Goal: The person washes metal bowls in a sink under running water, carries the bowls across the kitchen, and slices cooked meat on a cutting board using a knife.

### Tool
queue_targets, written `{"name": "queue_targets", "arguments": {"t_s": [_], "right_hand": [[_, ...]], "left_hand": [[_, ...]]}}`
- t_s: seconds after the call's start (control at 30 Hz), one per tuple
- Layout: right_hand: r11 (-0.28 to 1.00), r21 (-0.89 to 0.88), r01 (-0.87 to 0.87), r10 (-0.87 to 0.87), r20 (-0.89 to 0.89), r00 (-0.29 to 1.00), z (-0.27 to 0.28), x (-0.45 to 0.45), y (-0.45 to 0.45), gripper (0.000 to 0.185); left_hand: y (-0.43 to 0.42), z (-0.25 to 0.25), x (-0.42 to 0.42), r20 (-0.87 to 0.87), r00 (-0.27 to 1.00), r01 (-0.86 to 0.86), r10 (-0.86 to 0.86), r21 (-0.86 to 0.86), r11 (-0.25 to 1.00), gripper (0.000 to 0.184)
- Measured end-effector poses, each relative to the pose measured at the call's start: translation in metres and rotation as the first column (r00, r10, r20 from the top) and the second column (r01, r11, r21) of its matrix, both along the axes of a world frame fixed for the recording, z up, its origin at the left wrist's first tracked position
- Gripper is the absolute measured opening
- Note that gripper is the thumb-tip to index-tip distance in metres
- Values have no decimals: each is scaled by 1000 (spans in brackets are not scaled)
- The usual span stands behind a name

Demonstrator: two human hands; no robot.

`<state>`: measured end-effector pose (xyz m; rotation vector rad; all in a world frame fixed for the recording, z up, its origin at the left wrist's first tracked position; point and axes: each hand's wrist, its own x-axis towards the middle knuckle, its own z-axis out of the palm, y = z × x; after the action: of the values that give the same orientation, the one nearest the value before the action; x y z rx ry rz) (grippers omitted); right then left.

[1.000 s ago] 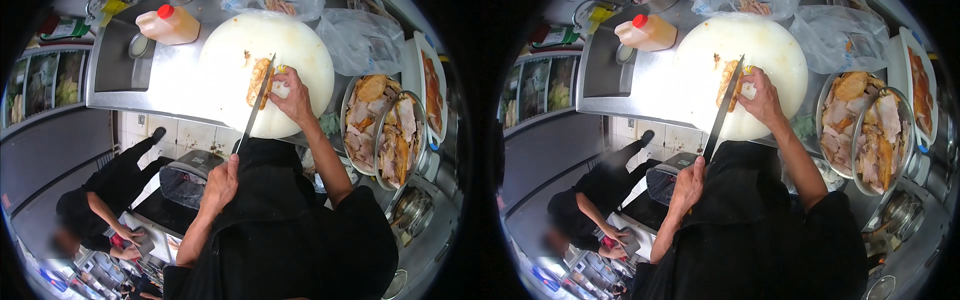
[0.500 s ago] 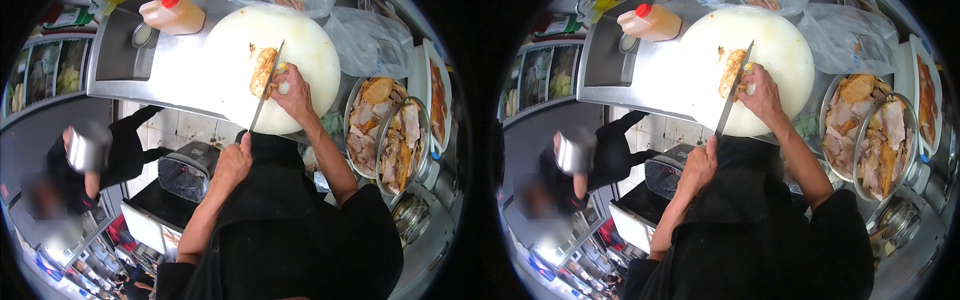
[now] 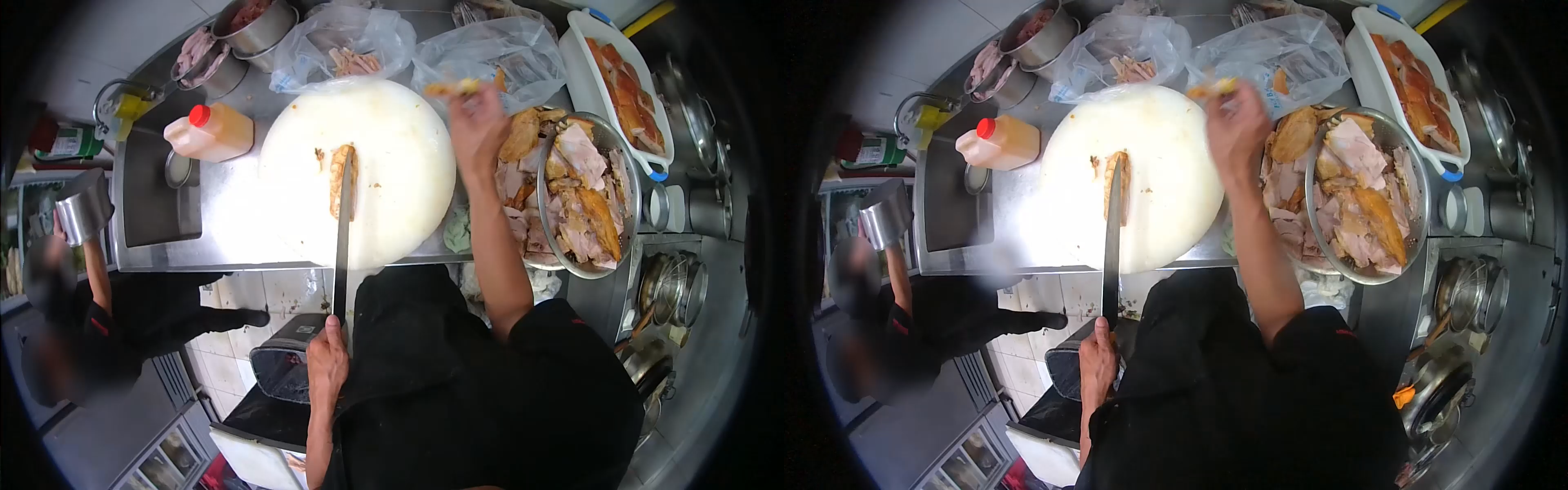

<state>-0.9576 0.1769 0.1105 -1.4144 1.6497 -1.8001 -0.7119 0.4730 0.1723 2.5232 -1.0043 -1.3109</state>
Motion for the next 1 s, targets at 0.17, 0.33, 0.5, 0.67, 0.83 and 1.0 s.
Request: {"name": "queue_targets", "arguments": {"t_s": [0.17, 0.33, 0.5, 0.67, 0.83, 1.0], "right_hand": [[926, -53, 373, -354, -461, 813, 29, -41, -42, 25], [931, 95, -352, 357, -433, 828, 7, 32, -6, 46], [472, 406, -782, 783, -600, 161, -32, 109, 25, 44], [588, 728, -351, 807, -501, 312, -9, 109, 40, 50], [588, 775, -232, 632, -261, 730, 0, 83, 52, 58], [567, 715, -408, 663, -104, 741, -44, 99, 87, 58]], "left_hand": [[13, 6, 14, -7, 1000, -24, 23, -124, 992, 73], [32, 0, 34, -39, 981, -195, 191, -154, 969, 76], [58, -12, 47, -19, 972, -237, 236, -78, 968, 77], [74, -8, 40, -7, 969, -249, 249, -48, 967, 78], [65, 2, 32, -8, 976, -217, 217, -31, 976, 77], [52, -4, 31, 61, 992, -111, 115, -54, 992, 73]]}}
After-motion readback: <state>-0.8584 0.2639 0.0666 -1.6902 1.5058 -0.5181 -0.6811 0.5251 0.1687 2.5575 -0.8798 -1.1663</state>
